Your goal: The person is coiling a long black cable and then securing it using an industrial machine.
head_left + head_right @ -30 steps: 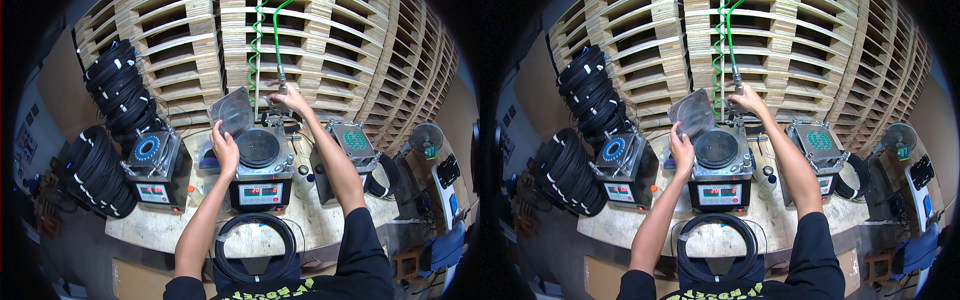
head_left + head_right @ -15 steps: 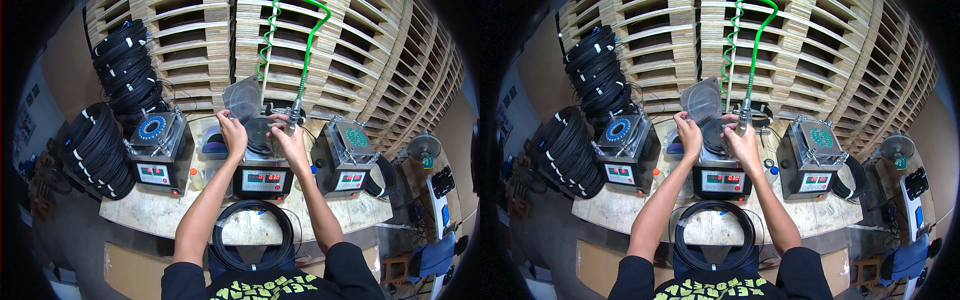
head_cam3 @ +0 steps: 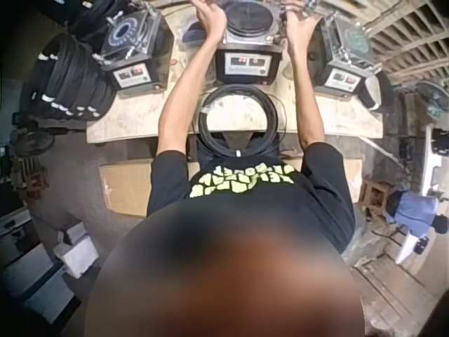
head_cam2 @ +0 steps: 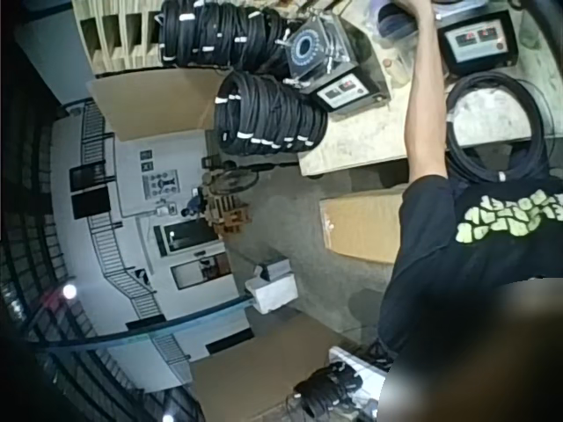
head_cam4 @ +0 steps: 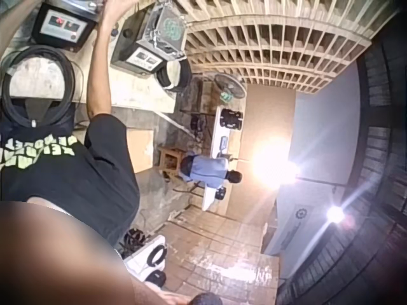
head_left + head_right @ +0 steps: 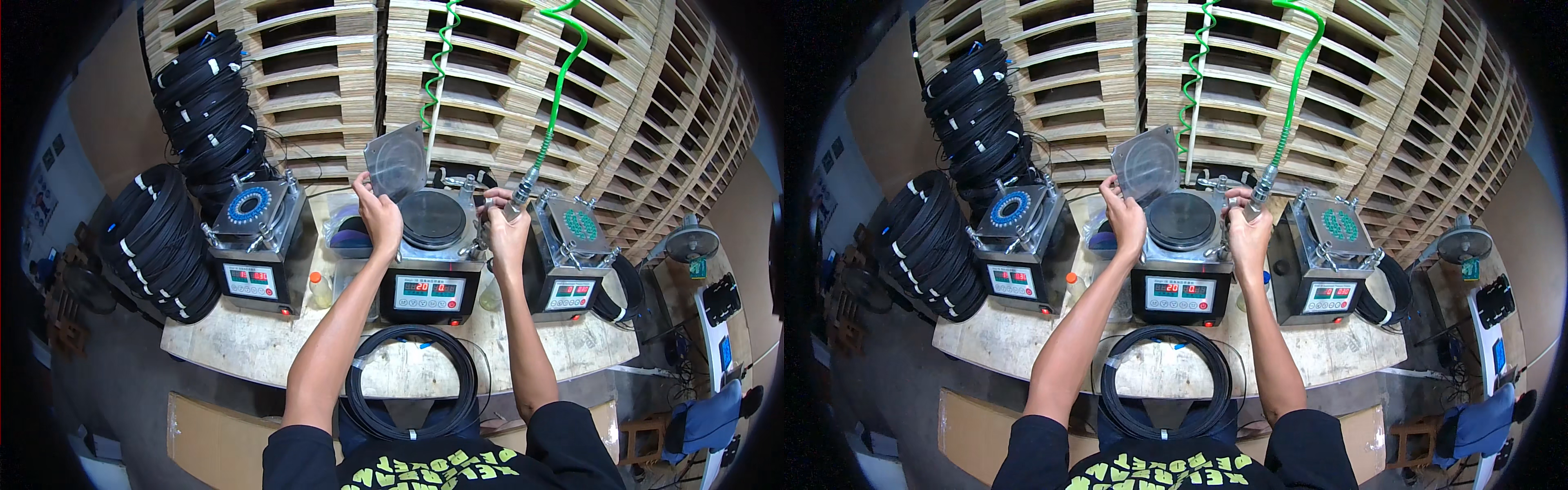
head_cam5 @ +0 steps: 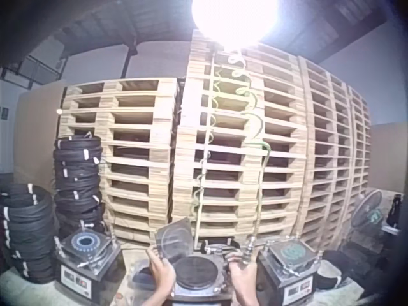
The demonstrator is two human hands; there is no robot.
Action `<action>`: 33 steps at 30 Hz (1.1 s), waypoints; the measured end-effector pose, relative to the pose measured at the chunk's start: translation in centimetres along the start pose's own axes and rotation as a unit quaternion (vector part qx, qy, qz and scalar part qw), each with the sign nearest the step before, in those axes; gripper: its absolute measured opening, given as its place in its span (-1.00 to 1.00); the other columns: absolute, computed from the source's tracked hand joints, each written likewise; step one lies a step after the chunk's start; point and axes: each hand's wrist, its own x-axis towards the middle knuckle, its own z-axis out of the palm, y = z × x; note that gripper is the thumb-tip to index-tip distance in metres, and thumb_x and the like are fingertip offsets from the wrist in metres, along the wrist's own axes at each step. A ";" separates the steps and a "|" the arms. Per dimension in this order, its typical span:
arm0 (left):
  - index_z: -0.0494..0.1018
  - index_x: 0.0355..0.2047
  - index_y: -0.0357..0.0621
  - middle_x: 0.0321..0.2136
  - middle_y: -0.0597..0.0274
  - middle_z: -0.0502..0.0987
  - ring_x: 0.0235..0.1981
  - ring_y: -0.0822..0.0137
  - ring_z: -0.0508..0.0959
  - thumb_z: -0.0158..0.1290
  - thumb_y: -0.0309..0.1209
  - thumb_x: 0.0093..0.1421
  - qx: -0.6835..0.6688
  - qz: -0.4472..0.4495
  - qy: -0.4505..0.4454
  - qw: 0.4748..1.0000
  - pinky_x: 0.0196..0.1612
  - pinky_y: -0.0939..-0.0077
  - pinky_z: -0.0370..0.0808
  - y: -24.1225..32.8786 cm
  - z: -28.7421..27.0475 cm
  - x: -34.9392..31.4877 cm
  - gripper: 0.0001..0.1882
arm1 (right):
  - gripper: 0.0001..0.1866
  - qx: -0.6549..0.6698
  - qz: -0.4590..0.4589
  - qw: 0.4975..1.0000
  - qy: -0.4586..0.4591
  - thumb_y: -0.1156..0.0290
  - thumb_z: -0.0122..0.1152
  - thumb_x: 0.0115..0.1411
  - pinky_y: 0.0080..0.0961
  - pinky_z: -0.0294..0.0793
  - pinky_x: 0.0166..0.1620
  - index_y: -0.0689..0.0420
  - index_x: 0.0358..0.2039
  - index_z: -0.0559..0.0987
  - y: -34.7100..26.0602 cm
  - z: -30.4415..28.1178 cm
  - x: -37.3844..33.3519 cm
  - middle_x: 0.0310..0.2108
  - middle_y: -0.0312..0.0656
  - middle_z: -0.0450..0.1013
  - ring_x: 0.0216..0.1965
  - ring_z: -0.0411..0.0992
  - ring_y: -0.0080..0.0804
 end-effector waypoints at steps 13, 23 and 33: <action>0.06 0.34 -0.22 0.22 -0.27 0.29 0.26 -0.15 0.30 -0.19 -0.81 0.03 0.015 0.027 -0.025 0.999 0.33 0.16 0.20 -1.1 0.1 0.2 -0.21 | -0.82 0.189 0.005 0.978 -0.090 0.65 -0.02 0.16 -0.59 0.48 -0.32 0.24 -0.27 0.55 0.4 7.8 2.7 -0.47 -0.26 0.50 -0.44 0.49 -0.54; 0.02 0.35 -0.17 0.19 -0.33 0.30 0.22 -0.20 0.33 -0.15 -0.79 0.07 0.008 -0.012 -0.042 0.999 0.28 0.11 0.24 -0.2 -0.2 -0.1 -0.21 | -0.86 0.115 0.017 0.991 -0.065 0.57 0.08 0.24 -0.54 0.53 -0.29 0.25 -0.19 0.54 1.9 3.9 4.8 -0.44 -0.23 0.53 -0.41 0.54 -0.50; 0.31 0.18 -0.11 0.03 -0.06 0.38 0.13 -0.06 0.35 0.08 -0.56 0.13 0.149 0.307 -0.065 0.938 0.18 0.13 0.31 3.3 -0.8 -0.2 -0.44 | -0.59 0.042 0.092 0.980 -0.170 0.42 0.23 0.30 -0.47 0.59 -0.26 0.18 0.11 0.35 -1.2 -5.0 4.8 -0.27 -0.17 0.52 -0.37 0.61 -0.37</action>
